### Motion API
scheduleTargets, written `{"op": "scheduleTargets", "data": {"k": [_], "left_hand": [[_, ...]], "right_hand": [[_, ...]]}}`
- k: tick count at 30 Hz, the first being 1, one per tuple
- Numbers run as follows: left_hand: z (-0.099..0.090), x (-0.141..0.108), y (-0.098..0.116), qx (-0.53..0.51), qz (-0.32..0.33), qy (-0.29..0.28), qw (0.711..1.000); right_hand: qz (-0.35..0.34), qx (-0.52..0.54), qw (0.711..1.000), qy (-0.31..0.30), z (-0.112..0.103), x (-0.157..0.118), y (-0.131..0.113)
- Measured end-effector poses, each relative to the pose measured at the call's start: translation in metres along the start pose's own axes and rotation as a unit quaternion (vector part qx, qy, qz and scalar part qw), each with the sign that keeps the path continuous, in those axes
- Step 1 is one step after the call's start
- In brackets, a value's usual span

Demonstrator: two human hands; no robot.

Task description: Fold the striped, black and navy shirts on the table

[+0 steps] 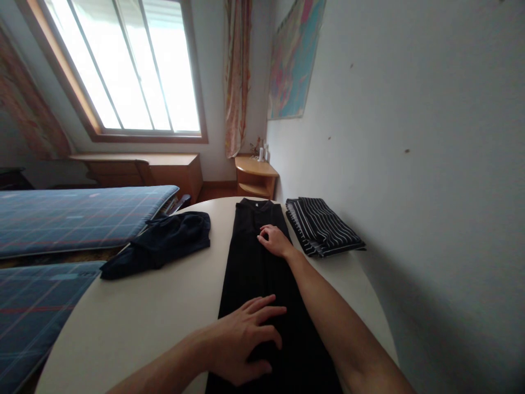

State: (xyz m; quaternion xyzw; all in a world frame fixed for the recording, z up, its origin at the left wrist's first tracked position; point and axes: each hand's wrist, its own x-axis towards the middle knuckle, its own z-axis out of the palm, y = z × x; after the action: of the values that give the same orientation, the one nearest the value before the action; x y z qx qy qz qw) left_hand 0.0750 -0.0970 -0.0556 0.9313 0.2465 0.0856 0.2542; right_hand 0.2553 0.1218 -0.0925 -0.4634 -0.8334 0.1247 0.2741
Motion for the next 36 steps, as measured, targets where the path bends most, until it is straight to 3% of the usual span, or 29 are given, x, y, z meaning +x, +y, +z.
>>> {"op": "scheduleTargets", "data": {"k": [5, 9, 15, 21, 24, 27, 32, 36], "left_hand": [[-0.002, 0.001, 0.006, 0.000, 0.000, 0.003, 1.000], [0.002, 0.006, 0.004, 0.056, 0.039, 0.042, 0.997], [0.011, 0.012, 0.001, 0.131, 0.103, 0.051, 0.985], [0.007, 0.009, 0.005, 0.110, 0.102, 0.053, 0.987], [0.009, 0.007, 0.006, 0.082, 0.090, 0.051, 0.991], [0.012, 0.006, 0.005, 0.047, 0.079, 0.048, 0.995], [0.008, 0.004, 0.005, 0.000, 0.068, 0.034, 0.997], [0.006, 0.004, 0.007, 0.045, -0.005, 0.042, 0.998]], "right_hand": [[-0.006, -0.002, 1.000, -0.022, -0.005, 0.004, 0.011], [-0.032, -0.020, 0.998, -0.059, -0.013, 0.005, 0.020], [-0.071, -0.019, 0.995, -0.067, -0.018, -0.001, 0.025], [-0.080, 0.028, 0.996, -0.027, -0.022, -0.003, 0.023], [-0.082, 0.002, 0.996, -0.045, -0.019, -0.004, 0.022], [-0.052, -0.064, 0.994, -0.065, -0.013, -0.008, 0.019], [0.078, -0.147, 0.983, -0.075, -0.009, -0.015, 0.013], [0.139, -0.132, 0.975, -0.115, -0.007, -0.018, 0.007]]}}
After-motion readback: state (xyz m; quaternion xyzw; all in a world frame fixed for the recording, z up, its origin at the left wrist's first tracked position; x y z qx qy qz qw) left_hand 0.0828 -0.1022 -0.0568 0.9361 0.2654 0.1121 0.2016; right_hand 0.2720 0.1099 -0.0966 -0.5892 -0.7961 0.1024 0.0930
